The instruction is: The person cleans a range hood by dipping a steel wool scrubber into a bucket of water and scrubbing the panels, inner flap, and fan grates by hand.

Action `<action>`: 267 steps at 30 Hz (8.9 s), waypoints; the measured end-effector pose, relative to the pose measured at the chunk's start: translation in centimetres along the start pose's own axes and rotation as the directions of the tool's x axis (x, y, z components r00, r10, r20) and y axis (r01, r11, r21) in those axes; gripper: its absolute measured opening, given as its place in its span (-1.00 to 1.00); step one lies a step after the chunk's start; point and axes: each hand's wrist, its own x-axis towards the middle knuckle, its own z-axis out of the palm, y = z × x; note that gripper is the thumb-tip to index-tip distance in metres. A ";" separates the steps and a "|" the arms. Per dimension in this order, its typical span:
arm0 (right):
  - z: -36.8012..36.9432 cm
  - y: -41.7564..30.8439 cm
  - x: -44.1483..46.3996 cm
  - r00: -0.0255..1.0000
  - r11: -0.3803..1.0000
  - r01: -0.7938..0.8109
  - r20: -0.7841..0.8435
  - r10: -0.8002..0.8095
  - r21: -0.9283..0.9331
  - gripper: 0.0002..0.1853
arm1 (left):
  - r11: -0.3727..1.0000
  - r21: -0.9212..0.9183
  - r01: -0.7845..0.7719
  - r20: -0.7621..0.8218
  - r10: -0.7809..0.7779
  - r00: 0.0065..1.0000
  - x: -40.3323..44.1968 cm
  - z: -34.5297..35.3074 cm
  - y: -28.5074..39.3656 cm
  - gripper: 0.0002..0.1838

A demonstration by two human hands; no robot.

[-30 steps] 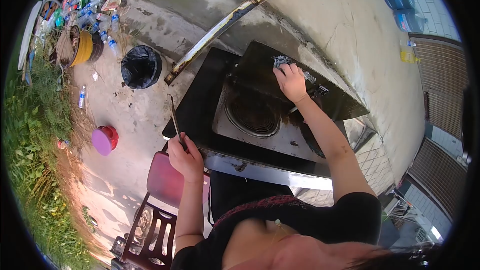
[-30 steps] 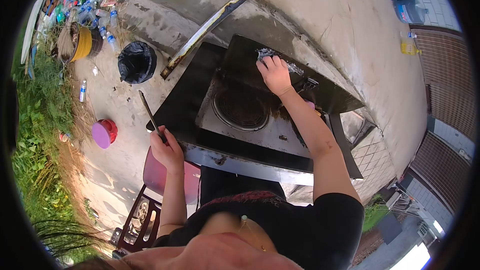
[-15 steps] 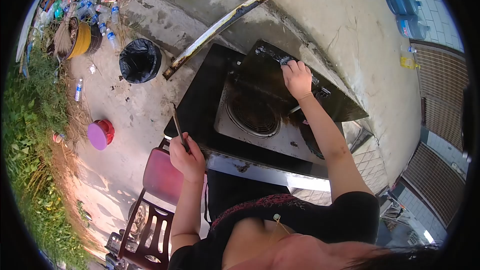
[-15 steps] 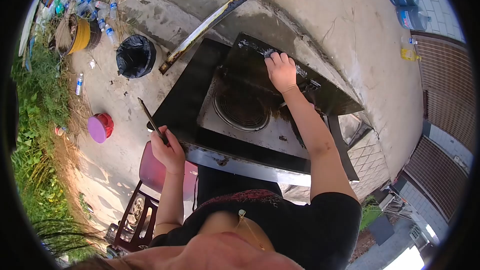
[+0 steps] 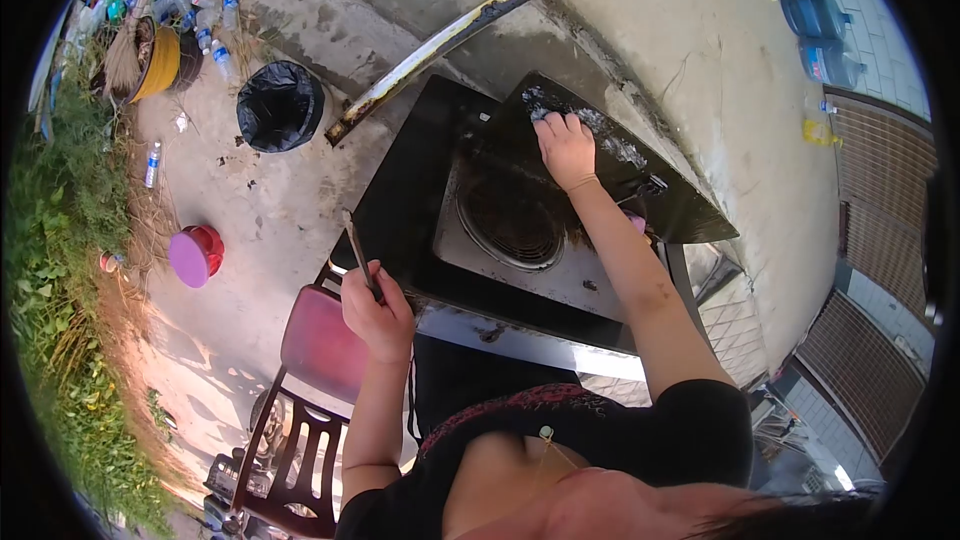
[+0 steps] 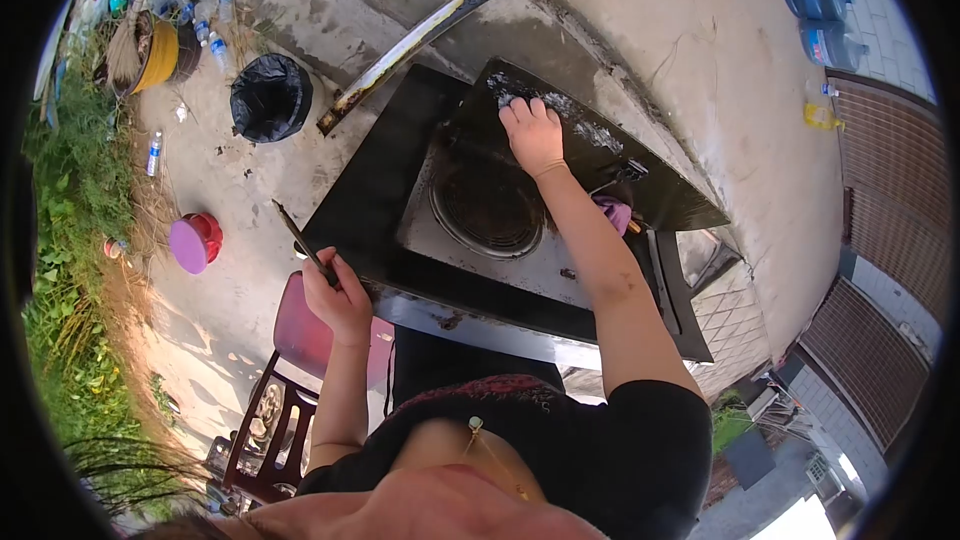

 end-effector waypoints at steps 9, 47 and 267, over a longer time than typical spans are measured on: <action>-2.1 1.0 -3.5 0.989 0.991 -0.137 -0.053 0.137 0.014 -0.85 | 1.000 -0.008 -0.021 -0.048 0.020 0.999 0.1 0.3 -0.1 -0.92; 7.6 7.3 -19.3 -0.140 -0.336 -0.778 0.374 0.917 0.531 -0.61 | 0.994 0.054 0.097 -0.037 -0.095 0.995 -1.1 0.7 -1.0 -0.89; 1.3 1.5 -6.5 0.945 0.996 -0.034 0.322 0.060 -0.088 -0.60 | 0.998 -0.018 0.061 -0.055 -0.062 0.997 -0.3 0.6 -0.2 -0.92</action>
